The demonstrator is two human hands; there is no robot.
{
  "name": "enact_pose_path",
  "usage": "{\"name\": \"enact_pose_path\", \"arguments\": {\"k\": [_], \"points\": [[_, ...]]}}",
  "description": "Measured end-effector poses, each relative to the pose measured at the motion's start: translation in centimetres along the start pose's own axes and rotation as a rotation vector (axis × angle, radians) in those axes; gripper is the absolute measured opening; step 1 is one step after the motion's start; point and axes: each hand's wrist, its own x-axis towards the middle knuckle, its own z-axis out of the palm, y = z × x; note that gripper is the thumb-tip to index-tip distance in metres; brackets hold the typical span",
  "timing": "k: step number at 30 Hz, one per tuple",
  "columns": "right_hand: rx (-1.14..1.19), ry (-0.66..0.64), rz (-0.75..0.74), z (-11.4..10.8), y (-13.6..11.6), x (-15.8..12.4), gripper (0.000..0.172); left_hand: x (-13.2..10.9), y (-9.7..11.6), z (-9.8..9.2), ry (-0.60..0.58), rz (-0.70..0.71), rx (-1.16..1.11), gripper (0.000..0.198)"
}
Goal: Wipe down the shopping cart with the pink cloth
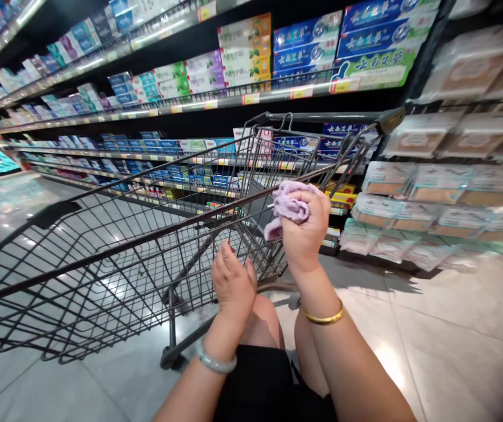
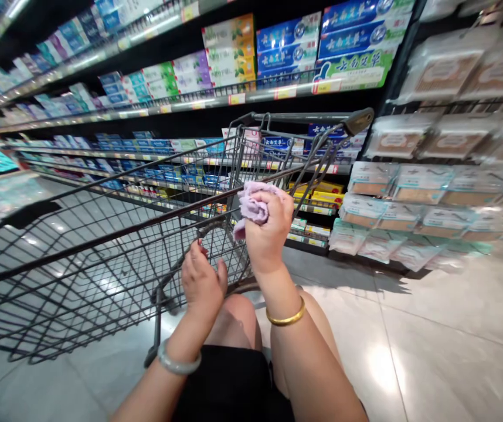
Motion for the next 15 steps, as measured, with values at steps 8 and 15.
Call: {"name": "enact_pose_path", "arguments": {"k": [8,15], "points": [[0.123,-0.1,-0.205,1.7,-2.2,-1.2,0.03,-0.5,0.7,1.1,0.008,0.145,0.034,0.063],[0.078,0.084,-0.049,1.5,-0.6,-2.1,0.031,-0.6,2.7,1.5,-0.082,0.118,-0.057,0.067]]}}
